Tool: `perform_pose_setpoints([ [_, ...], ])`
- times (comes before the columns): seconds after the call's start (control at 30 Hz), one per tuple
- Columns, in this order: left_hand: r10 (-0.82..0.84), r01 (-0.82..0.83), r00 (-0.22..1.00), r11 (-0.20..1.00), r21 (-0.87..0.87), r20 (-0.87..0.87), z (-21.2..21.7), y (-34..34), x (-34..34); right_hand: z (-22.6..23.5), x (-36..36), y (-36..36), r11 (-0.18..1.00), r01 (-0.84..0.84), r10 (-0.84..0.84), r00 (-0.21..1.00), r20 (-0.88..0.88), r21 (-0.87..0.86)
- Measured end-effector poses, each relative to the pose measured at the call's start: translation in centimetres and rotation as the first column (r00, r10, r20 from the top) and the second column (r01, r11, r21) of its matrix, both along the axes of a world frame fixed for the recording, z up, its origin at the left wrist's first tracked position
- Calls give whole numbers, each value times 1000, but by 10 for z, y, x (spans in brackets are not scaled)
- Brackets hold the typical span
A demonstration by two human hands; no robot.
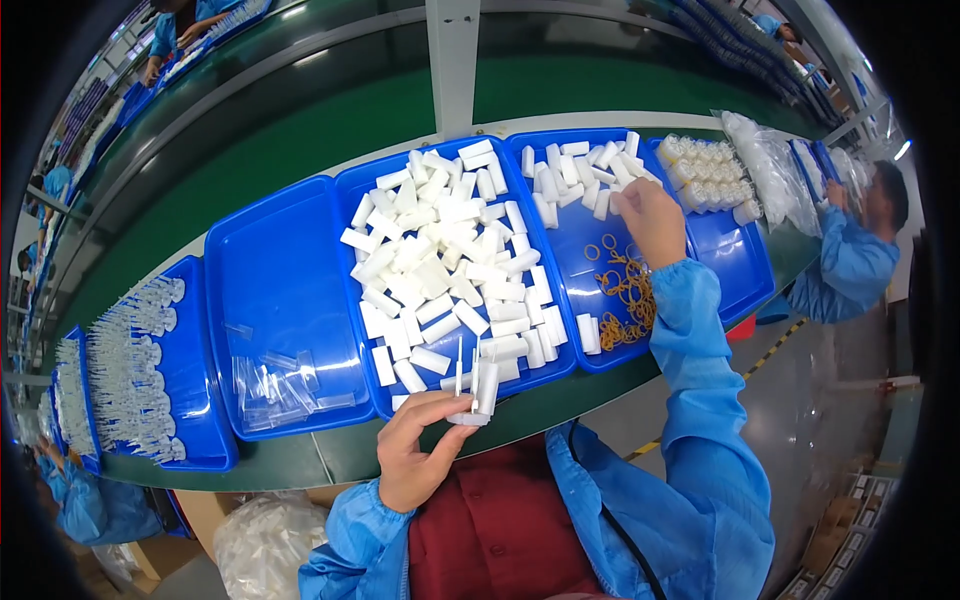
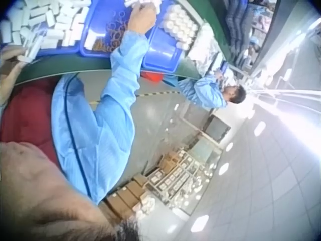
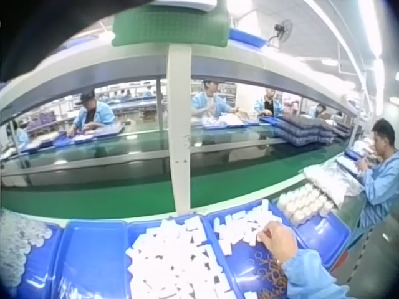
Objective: The person assembles small plastic components by hand, securing them with rubber bands.
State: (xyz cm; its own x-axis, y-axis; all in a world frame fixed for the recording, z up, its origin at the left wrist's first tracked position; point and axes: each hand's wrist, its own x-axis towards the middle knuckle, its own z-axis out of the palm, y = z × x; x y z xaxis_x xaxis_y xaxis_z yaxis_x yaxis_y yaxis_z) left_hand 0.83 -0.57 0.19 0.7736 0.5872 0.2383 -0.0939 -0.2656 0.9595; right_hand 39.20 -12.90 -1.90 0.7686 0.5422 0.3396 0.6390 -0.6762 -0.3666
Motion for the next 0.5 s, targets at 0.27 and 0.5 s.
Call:
perform_pose_setpoints([
  [0.27, -16, 17, 1000, 999, 50, -5, 2, 3, -2, 9, -11, -8, 963, -105, 118, 992, 38, -250],
  [0.5, -25, 26, 1000, 983, 183, -5, 8, 8, 2, 25, -34, -5, 982, -185, 175, 956, -235, -23],
])
